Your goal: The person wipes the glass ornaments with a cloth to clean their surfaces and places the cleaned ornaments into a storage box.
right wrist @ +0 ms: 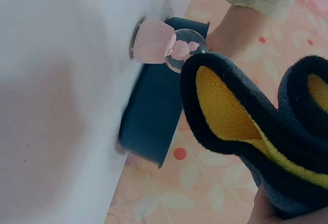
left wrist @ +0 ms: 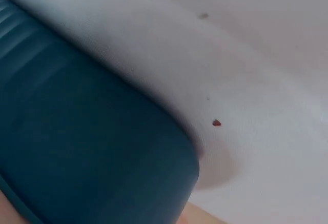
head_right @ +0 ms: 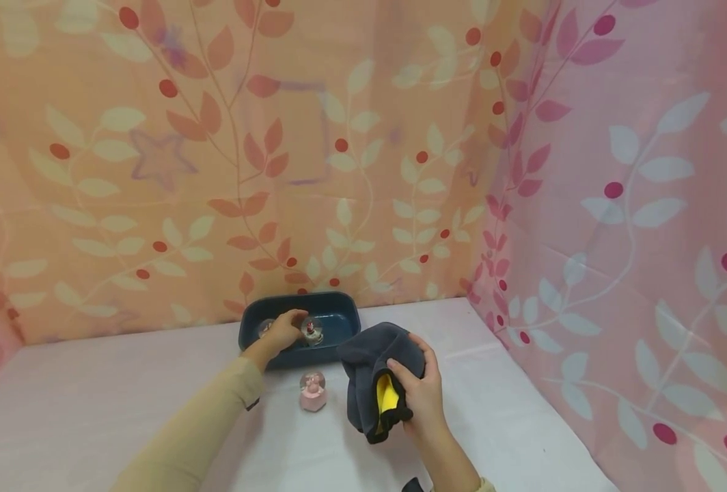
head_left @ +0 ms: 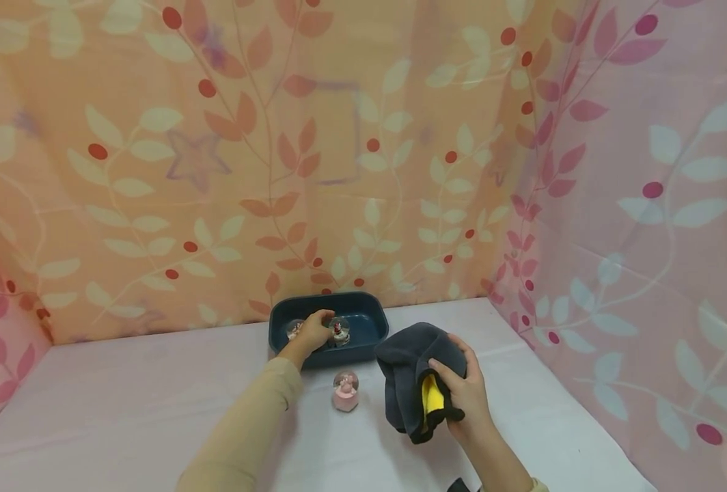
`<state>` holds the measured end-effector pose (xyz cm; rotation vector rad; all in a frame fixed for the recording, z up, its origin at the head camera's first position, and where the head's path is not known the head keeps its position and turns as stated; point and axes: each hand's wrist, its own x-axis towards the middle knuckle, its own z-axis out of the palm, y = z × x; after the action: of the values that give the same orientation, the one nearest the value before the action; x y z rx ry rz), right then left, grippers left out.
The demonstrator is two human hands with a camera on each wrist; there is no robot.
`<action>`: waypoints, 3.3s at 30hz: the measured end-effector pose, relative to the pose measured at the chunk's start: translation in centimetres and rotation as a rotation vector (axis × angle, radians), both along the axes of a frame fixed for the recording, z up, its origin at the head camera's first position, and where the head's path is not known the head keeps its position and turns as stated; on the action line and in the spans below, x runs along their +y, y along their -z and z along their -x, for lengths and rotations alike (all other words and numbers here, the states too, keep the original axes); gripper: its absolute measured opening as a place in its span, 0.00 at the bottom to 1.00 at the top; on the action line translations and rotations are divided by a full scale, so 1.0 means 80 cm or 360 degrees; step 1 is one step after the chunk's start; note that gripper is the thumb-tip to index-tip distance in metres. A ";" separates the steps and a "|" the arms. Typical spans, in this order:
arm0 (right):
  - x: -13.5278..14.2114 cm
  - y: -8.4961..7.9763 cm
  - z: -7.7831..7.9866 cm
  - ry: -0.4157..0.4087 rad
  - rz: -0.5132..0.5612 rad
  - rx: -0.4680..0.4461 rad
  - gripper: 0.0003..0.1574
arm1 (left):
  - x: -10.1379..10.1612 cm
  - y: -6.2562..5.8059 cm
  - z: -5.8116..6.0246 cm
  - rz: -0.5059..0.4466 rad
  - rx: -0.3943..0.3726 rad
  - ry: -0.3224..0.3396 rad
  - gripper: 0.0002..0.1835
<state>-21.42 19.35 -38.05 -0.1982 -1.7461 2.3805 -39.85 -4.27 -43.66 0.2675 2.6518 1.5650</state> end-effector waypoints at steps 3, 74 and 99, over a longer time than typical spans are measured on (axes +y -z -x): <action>0.001 0.000 0.000 0.0005 -0.0010 -0.0007 0.37 | 0.004 -0.003 0.000 0.0079 -0.0028 -0.0012 0.30; -0.008 -0.005 -0.014 -0.0051 0.0003 0.0081 0.36 | 0.003 0.025 -0.169 -0.0227 -0.0343 -0.0088 0.48; -0.016 -0.003 -0.015 -0.0045 0.0029 0.0046 0.37 | 0.034 0.037 -0.157 0.0407 -0.0197 -0.0417 0.34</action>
<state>-20.22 18.08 -37.83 -0.1417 -1.7264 2.4078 -27.26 -1.55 -46.61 -0.1897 2.8361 1.2272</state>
